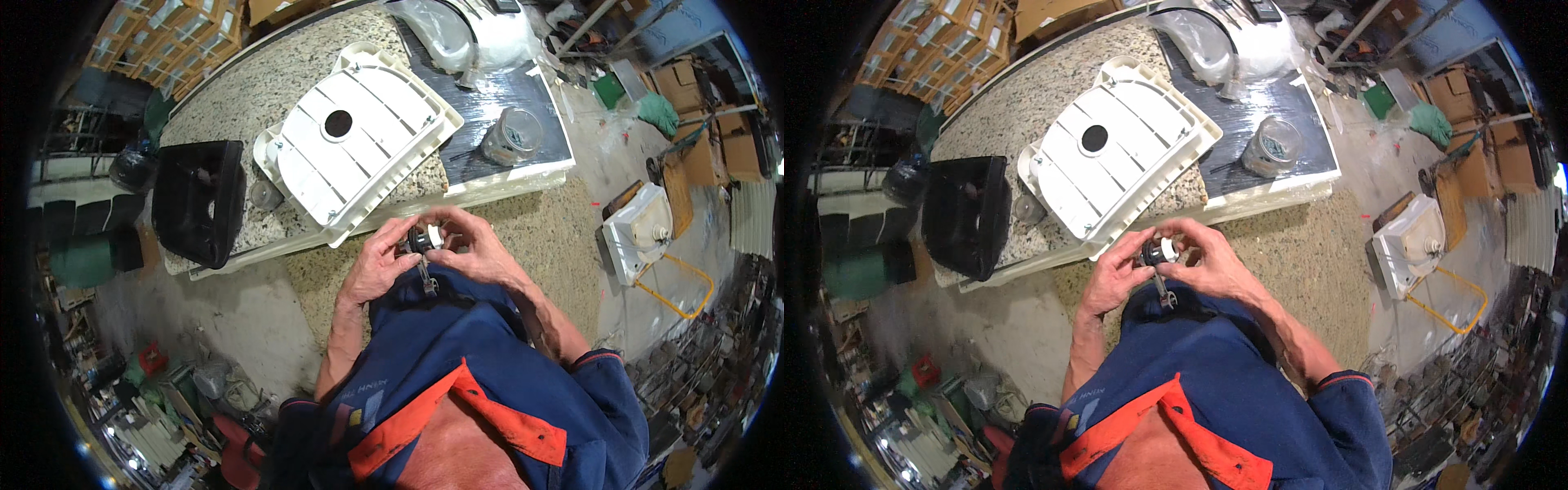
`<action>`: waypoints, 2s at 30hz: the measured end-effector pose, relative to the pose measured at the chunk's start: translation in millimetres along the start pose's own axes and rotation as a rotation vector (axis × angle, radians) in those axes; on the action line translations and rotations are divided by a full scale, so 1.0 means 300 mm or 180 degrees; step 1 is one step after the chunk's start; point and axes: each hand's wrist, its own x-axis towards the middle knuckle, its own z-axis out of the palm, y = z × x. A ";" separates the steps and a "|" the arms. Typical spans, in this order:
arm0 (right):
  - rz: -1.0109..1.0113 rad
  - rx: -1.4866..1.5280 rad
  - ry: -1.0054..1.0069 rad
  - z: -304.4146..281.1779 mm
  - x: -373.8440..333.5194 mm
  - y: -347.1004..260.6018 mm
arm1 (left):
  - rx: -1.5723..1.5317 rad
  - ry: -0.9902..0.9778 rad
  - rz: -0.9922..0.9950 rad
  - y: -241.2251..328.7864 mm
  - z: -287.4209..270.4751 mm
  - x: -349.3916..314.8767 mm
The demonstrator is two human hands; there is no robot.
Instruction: The person assembles a white plastic appliance part on a workbench, using a wrench to tighten bolts and nuts. They handle washers and bolts, positioning them into holes and securing them with the wrench.
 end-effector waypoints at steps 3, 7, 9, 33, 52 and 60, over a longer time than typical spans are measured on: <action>0.1198 0.0422 0.0099 0.072 0.011 -0.015 | -0.0010 -0.0147 -0.0158 0.012 -0.061 -0.033; -0.0165 -0.0483 -0.0019 0.184 0.025 -0.014 | -0.0026 -0.0102 -0.0135 0.021 -0.157 -0.099; -0.0207 -0.0011 0.0246 0.264 0.040 -0.001 | -0.0134 -0.0072 -0.0095 0.015 -0.208 -0.123; 0.0938 0.0745 0.0462 0.576 0.004 0.052 | -0.0628 -0.0190 -0.0348 -0.029 -0.423 -0.336; 0.0102 0.1766 0.0998 0.574 -0.068 0.131 | -0.0556 -0.0370 -0.0647 0.006 -0.433 -0.338; 0.0803 0.1081 0.1291 0.639 -0.084 0.127 | -0.0853 -0.0045 -0.0323 -0.027 -0.399 -0.325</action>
